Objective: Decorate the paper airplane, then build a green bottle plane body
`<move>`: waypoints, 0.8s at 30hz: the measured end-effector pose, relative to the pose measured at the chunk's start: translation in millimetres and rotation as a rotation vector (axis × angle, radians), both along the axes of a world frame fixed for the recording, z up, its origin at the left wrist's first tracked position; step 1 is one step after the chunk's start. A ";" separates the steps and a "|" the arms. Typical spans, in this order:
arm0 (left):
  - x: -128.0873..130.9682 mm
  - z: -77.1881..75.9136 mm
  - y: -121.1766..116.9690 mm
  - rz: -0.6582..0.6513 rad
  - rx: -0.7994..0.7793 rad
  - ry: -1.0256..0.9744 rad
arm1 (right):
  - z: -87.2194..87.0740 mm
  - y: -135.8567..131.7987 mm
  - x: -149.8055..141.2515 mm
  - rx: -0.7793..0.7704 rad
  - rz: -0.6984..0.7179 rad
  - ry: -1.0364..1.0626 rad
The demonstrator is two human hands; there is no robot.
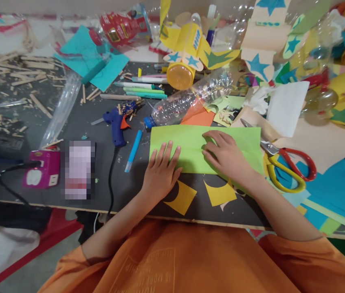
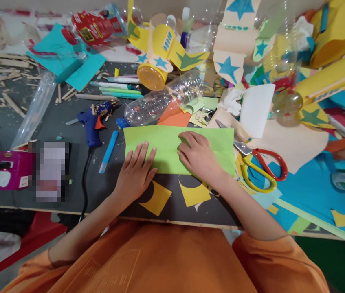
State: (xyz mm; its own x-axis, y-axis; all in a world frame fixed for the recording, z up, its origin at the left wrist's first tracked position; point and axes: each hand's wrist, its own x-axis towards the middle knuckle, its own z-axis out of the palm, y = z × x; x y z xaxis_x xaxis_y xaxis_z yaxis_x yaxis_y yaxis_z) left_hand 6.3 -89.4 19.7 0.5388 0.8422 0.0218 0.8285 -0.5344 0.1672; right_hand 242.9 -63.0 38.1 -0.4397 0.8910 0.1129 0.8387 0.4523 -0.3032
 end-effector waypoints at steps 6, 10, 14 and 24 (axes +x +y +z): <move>0.6 1.4 0.9 -0.011 0.017 0.031 | 1.1 0.4 0.0 -0.016 0.011 -0.010; 1.2 1.6 1.2 -0.013 0.020 0.032 | 0.4 0.2 -0.4 0.010 0.012 -0.027; 1.7 2.1 1.3 -0.018 0.030 0.037 | -0.4 1.0 0.3 0.012 0.007 -0.032; 1.5 -0.5 1.0 0.001 -0.018 0.016 | 1.7 -30.3 -20.2 0.148 0.159 -0.045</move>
State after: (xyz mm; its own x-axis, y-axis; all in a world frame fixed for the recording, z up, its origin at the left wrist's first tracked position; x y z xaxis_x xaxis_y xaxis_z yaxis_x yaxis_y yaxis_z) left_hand 7.9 -88.4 19.2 0.5382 0.8428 -0.0026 0.8317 -0.5306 0.1634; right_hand 222.6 -93.2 39.8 -0.5811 0.7851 0.2143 0.7644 0.6169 -0.1873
